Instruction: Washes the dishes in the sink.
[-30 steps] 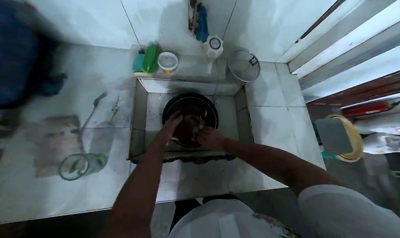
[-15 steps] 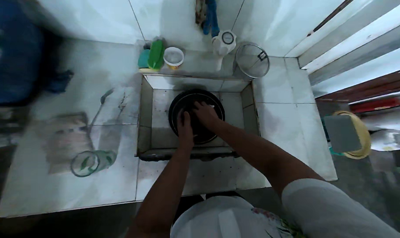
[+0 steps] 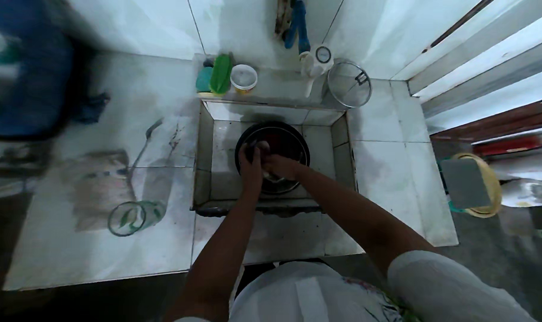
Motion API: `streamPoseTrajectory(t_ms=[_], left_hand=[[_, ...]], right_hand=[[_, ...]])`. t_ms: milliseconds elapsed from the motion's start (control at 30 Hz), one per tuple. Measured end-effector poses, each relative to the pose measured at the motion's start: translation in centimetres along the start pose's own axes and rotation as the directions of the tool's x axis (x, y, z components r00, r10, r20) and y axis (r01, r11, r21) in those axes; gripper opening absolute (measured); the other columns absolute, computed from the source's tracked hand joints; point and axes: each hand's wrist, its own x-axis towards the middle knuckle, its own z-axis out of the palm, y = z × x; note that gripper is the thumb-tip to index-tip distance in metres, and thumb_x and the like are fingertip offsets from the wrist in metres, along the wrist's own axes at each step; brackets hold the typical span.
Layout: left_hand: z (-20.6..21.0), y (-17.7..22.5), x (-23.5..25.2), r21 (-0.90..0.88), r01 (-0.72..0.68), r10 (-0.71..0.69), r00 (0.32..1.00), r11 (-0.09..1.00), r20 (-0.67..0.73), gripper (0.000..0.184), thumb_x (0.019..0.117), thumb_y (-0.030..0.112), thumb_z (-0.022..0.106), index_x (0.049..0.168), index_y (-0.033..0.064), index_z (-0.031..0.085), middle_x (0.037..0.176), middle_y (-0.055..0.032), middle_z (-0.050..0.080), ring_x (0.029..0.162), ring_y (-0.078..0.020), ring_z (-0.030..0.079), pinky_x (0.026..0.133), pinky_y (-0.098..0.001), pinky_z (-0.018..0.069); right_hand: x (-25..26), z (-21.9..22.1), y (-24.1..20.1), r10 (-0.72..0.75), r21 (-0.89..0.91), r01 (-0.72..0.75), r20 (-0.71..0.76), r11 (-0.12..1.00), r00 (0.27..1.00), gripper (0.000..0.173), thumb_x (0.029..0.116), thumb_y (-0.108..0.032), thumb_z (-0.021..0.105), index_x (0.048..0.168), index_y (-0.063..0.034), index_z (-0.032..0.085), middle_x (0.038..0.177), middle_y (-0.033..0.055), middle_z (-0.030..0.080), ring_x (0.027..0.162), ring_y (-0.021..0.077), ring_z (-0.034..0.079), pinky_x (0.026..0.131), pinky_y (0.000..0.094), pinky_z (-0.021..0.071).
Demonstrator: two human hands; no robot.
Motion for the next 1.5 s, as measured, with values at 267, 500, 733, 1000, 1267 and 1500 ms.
streamPoseTrajectory(t_ms=[267,500,733,1000,1267,1500], left_hand=[[3.8,0.4,-2.1,-0.013,-0.241,0.24,0.961,0.97,0.134,0.055,0.1103,0.026,0.032,0.16,0.003,0.028,0.164,-0.0225,0.029,0.152,-0.0353,0.03,0.123,-0.0525,0.0285],[1.5,4.8,-0.1,-0.67,0.54,-0.365,0.841,0.51,0.399,0.059,0.1023,0.063,0.039,0.133,0.0148,0.056,0.115,-0.0099,0.07,0.105,-0.0257,0.068,0.086,-0.0486,0.0584],[0.5,7.0,-1.3,-0.193,0.146,-0.043,0.888,0.97,0.457,0.036,0.1041,0.011,0.054,0.139,0.0022,0.051,0.122,-0.0127,0.067,0.107,-0.0188,0.067,0.093,-0.0397,0.0571],[1.4,9.4,-6.3,0.037,-0.306,0.213,0.74,0.951,0.638,0.037,0.1017,0.007,0.058,0.135,-0.0089,0.055,0.128,-0.0257,0.064,0.119,-0.0297,0.063,0.106,-0.0442,0.0489],[-2.4,9.7,-4.9,-0.18,0.096,0.047,0.751,0.979,0.658,0.034,0.1026,0.006,0.053,0.137,0.0024,0.057,0.124,-0.0066,0.068,0.111,-0.0099,0.066,0.099,-0.0312,0.0551],[1.5,7.4,-2.5,-0.756,0.262,-0.109,0.963,0.6,0.247,0.039,0.1116,0.017,0.037,0.15,0.0084,0.038,0.133,-0.0104,0.06,0.117,-0.0184,0.062,0.102,-0.0399,0.0525]], right_hand=[[-2.6,-1.6,-0.2,0.182,0.885,0.162,-0.263,0.437,0.947,0.035,0.1024,-0.029,0.062,0.132,-0.0112,0.057,0.105,0.0074,0.07,0.088,0.0171,0.069,0.076,0.0372,0.06],[-5.7,-3.6,3.2,0.303,0.897,0.123,-0.269,0.425,0.914,0.066,0.1019,-0.07,0.03,0.131,-0.0185,0.059,0.106,0.0064,0.07,0.093,0.0185,0.069,0.074,0.0388,0.0599],[-9.6,-3.8,2.8,0.148,0.371,0.153,-0.667,0.916,0.73,0.053,0.1137,-0.031,0.024,0.143,0.0002,0.055,0.136,0.0211,0.061,0.126,0.0241,0.059,0.107,0.0398,0.0486],[-6.1,-6.7,-1.1,-0.099,0.124,0.208,-0.578,0.97,0.81,0.043,0.1082,-0.026,0.044,0.137,0.0018,0.06,0.139,0.0193,0.061,0.125,0.0232,0.06,0.106,0.04,0.0492],[-4.7,-7.3,-0.4,-0.106,0.331,0.22,-0.33,0.918,0.938,0.035,0.1082,-0.02,0.045,0.129,-0.0018,0.065,0.123,0.0089,0.069,0.111,0.0138,0.065,0.097,0.0337,0.0532],[-2.5,0.2,1.2,0.075,0.429,0.368,-0.729,0.825,0.68,0.043,0.111,-0.02,0.034,0.149,-0.0049,0.05,0.145,0.0128,0.058,0.131,0.0215,0.056,0.108,0.0405,0.0484]])
